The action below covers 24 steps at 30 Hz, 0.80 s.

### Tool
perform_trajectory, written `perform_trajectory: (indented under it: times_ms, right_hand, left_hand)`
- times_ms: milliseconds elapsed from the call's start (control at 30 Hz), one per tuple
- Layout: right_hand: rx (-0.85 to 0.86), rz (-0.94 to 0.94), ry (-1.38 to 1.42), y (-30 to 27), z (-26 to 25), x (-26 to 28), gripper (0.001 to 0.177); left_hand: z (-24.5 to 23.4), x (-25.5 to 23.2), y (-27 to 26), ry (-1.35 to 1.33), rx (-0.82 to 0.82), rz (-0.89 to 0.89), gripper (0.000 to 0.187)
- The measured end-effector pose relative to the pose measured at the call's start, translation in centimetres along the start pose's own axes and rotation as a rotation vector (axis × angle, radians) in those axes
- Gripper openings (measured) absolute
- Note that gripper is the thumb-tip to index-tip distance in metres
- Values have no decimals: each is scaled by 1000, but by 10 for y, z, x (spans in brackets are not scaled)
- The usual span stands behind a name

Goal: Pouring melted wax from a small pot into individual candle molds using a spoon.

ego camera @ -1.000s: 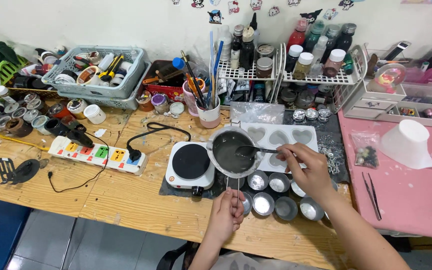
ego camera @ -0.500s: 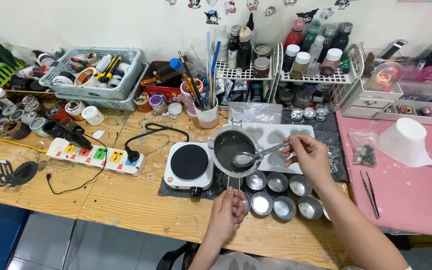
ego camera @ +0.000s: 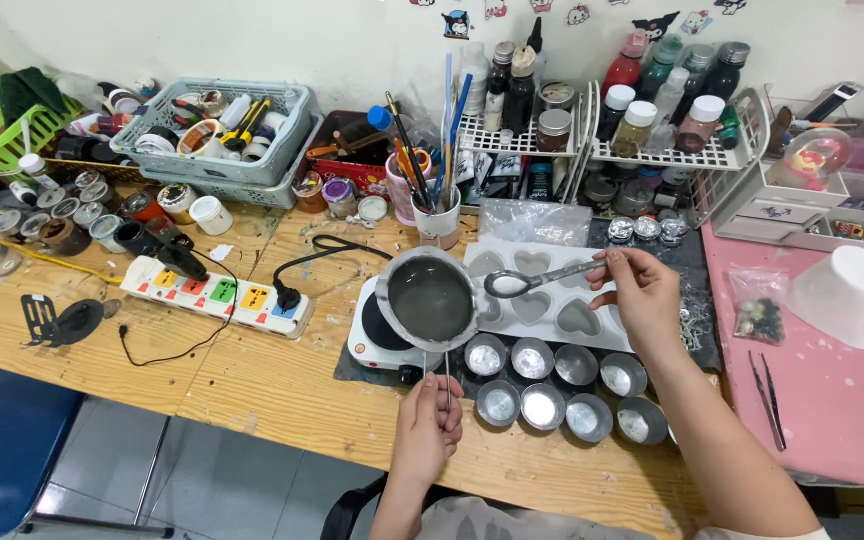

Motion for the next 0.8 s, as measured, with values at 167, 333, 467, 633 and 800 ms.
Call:
perform_trajectory:
  times_ms: [167,333,467,633,800]
  right_hand:
    - [31,-41,-23,-1,13,-26,25]
    - [59,-116,-178,-22,36,-19,23]
    - [132,-312,-348,-37,51,4,21]
    - [203,-428,-407,-42,54,16,21]
    - [4,-190,-76,-19,24,0,23]
  left_hand:
    - [-17,-3,3,-5,-46,39,43]
    - [-22,-4,3,-37,-55,49,43]
    - [-20,-6,2,-40,-28,42,43]
    - [-17,-4,3,-20,-26,21,43]
    - [-12,-1,7,-6,6,25,41]
Point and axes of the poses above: each hand's wrist, its own y-axis towards the middle knuckle, its own z-axis out of the palm, x = y × z, the point moved 6 cm from there along y, towards the middle knuckle, and after that the axes turned 9 degrees about -x, right-handed, at the moved point
